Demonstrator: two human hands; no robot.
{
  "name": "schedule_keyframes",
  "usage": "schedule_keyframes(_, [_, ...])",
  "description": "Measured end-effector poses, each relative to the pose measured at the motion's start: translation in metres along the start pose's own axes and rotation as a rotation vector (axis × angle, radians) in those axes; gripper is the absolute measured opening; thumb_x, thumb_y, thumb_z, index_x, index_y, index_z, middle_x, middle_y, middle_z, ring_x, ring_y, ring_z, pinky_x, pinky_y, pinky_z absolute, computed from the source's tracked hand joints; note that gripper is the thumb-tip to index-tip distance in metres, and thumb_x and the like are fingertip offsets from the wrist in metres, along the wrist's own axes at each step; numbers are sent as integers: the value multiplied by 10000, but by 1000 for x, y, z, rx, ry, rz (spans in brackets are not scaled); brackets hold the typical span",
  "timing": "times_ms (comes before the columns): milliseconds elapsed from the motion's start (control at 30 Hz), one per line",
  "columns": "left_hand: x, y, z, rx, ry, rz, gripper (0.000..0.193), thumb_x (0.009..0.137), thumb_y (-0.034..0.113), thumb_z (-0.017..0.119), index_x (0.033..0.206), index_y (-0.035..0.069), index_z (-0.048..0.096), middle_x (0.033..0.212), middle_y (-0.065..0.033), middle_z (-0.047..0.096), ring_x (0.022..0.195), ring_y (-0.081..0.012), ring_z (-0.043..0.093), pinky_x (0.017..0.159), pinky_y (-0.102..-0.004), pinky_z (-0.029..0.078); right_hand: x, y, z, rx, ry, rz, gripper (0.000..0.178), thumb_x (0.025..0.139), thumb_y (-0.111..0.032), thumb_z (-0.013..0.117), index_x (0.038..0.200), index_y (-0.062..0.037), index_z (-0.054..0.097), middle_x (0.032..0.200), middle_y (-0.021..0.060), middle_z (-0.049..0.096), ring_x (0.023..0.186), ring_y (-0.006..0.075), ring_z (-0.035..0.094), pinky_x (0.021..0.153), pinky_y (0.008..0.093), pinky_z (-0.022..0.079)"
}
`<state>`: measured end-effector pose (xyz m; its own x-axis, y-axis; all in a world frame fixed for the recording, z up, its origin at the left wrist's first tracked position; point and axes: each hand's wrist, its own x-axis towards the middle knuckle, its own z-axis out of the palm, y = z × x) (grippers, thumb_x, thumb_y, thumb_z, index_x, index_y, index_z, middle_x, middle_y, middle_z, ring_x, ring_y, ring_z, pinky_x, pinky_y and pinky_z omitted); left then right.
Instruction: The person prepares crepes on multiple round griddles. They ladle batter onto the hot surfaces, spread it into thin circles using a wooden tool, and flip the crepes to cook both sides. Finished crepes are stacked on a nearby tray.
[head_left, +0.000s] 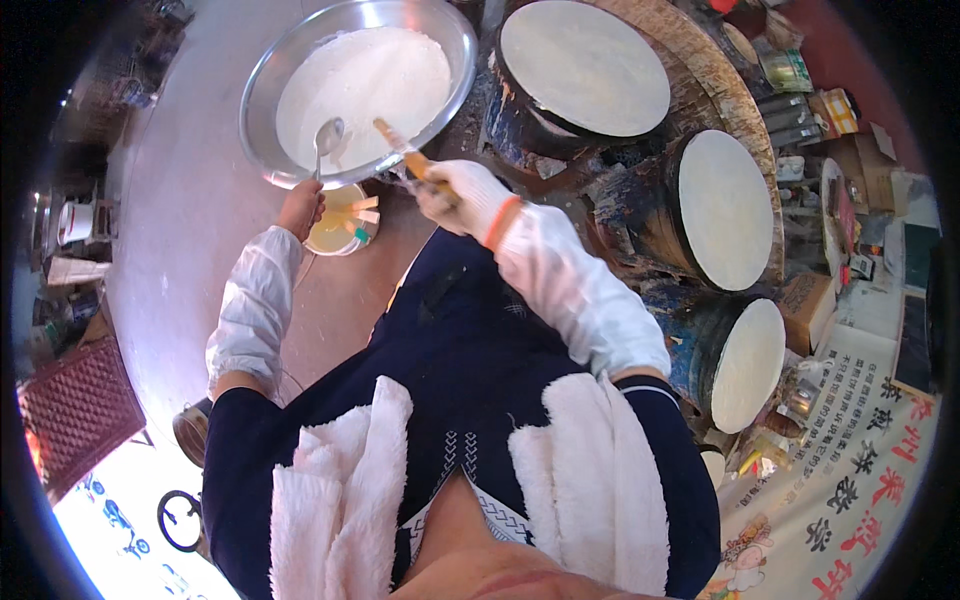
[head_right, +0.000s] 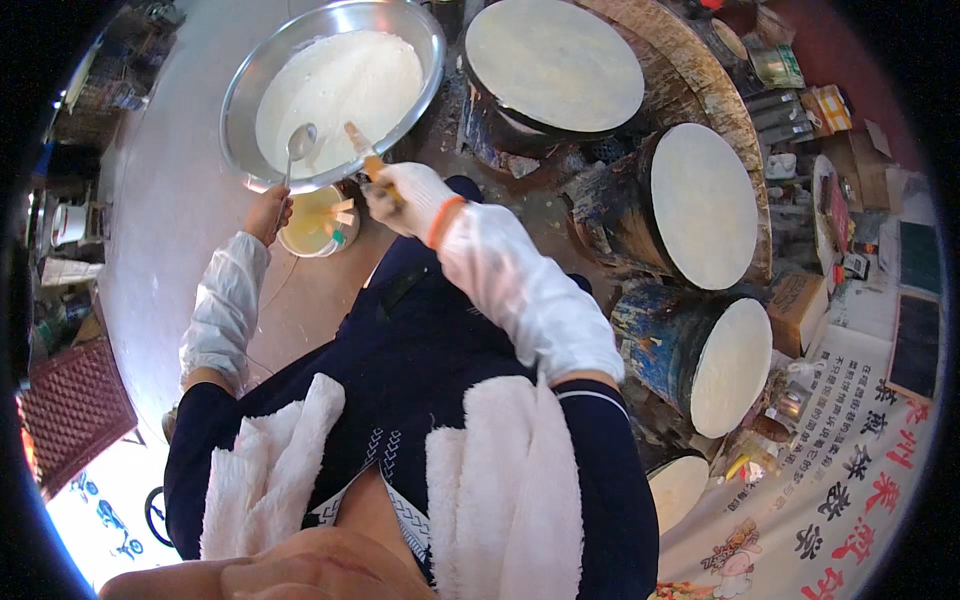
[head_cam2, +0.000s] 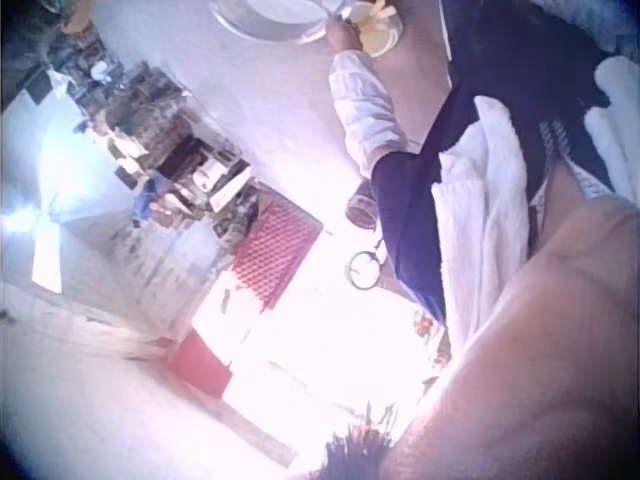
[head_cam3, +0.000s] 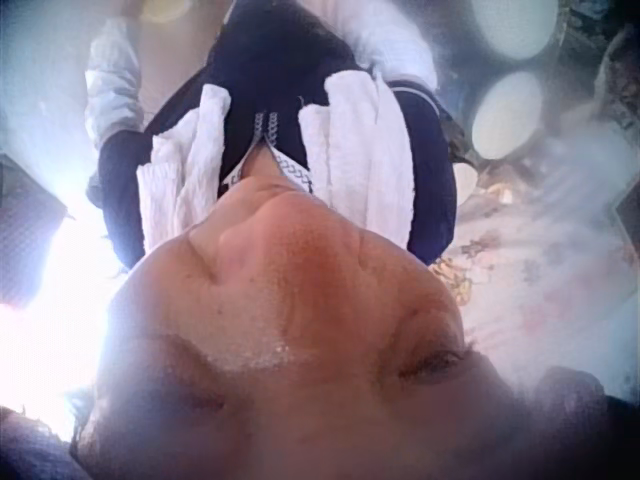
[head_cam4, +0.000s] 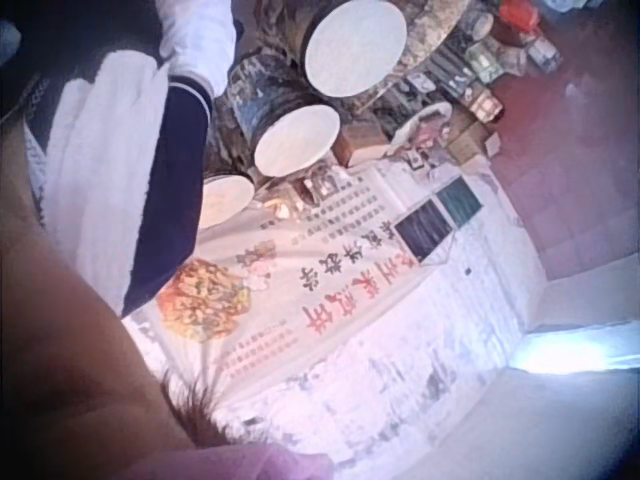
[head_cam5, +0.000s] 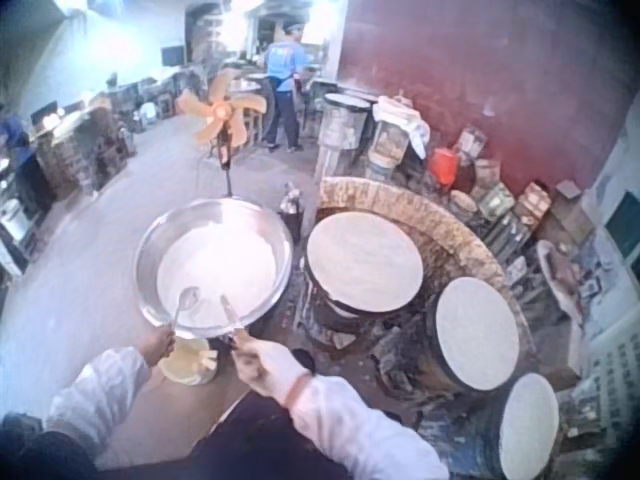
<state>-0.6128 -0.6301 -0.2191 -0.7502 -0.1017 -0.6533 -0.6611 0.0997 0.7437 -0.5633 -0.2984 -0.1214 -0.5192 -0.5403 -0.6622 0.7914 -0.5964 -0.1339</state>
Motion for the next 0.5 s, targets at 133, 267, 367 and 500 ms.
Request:
schedule_keyframes(133, [110, -29, -10, 496, -103, 65, 225, 863, 222, 588, 786, 14, 625, 643, -113, 583, 548, -243, 589, 515, -381, 469, 80, 5, 25, 164, -32, -114, 118, 949, -14, 443, 1047, -30, 508, 788, 48, 500, 545, 124, 438, 424, 203, 346])
schedule_keyframes(267, [190, -48, -20, 1332, -260, 494, 216, 829, 194, 605, 838, -6, 685, 685, -173, 605, 616, -308, 621, 590, -426, 501, 58, 17, 11, 80, -16, -143, 163, 990, -119, 517, 1120, -21, 515, 1009, 149, 515, 839, 288, 568, 702, 364, 550])
schedule_keyframes(367, [200, -45, 19, 1449, -393, 762, 248, 825, 206, 609, 943, 49, 760, 838, -247, 674, 861, -416, 687, 766, -461, 550, -2, 17, -73, -35, 10, -56, 388, 958, -377, 614, 1140, -47, 522, 1332, 257, 513, 1223, 431, 519, 994, 504, 453])
schedule_keyframes(500, [191, -33, -5, 479, -153, -173, 477, 948, 428, 512, 1299, 111, 575, 1008, -175, 662, 816, -324, 671, 611, -447, 515, -106, 41, -189, 82, 119, -285, 411, 911, -299, 670, 1169, 4, 566, 1244, 248, 572, 1104, 354, 585, 879, 442, 502])
